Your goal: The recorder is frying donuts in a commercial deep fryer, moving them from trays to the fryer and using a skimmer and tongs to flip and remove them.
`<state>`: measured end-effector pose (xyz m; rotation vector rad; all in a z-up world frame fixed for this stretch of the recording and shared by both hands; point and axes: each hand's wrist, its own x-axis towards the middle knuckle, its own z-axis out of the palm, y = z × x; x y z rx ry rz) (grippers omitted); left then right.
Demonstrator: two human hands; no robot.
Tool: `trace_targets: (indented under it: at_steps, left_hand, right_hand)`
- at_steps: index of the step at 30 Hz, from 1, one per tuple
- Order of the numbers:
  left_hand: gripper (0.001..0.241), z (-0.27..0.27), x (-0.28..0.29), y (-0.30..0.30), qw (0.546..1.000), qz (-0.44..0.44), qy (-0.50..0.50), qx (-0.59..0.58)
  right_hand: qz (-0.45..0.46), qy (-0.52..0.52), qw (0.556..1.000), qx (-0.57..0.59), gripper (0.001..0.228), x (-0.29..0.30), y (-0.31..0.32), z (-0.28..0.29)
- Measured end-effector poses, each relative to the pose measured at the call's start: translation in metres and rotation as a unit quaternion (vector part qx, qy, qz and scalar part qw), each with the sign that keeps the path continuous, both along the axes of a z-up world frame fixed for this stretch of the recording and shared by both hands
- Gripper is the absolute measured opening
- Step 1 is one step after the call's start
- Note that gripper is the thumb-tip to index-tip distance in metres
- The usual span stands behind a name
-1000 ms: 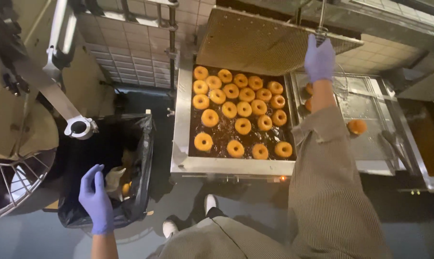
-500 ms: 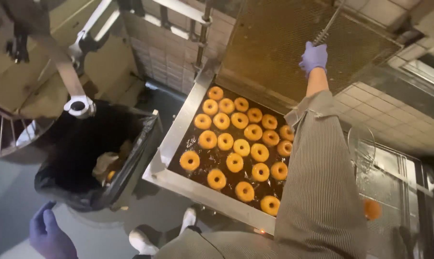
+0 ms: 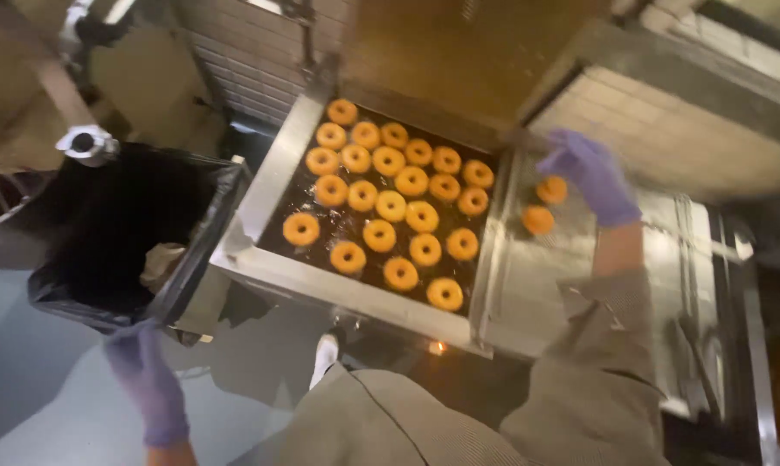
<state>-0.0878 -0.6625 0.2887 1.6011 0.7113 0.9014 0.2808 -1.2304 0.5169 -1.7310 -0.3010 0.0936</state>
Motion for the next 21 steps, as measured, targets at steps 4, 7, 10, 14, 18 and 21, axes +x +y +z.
trace_targets:
  at_steps: [4, 7, 10, 14, 18, 21]
  left_hand:
    - [0.022, -0.007, -0.005, -0.071, 0.995, -0.079, 0.015, -0.053]
    - [0.022, -0.018, 0.002, -0.126, 0.983, -0.153, 0.024, -0.1]
    - [0.022, -0.009, -0.001, -0.189, 0.968, -0.223, 0.022, -0.117]
    - [0.02, -0.014, 0.01, -0.252, 0.954, -0.271, 0.042, -0.123]
    - [0.013, -0.001, 0.025, -0.327, 0.947, -0.297, 0.044, -0.112]
    - [0.015, 0.036, 0.039, -0.401, 0.947, -0.307, 0.042, -0.09]
  right_hand:
    - [-0.071, 0.007, 0.994, -0.087, 0.039, -0.11, -0.133, -0.026]
    - [-0.097, -0.018, 0.972, -0.212, 0.044, -0.175, -0.239, -0.045]
    - [-0.197, 0.061, 0.965, -0.163, 0.052, -0.236, -0.342, -0.073]
    - [-0.394, 0.063, 0.903, -0.161, 0.039, -0.282, -0.454, -0.129]
    - [-0.431, -0.002, 0.866, -0.254, 0.034, -0.262, -0.537, -0.183]
    - [-0.455, 0.039, 0.838, -0.298, 0.041, -0.213, -0.563, -0.202]
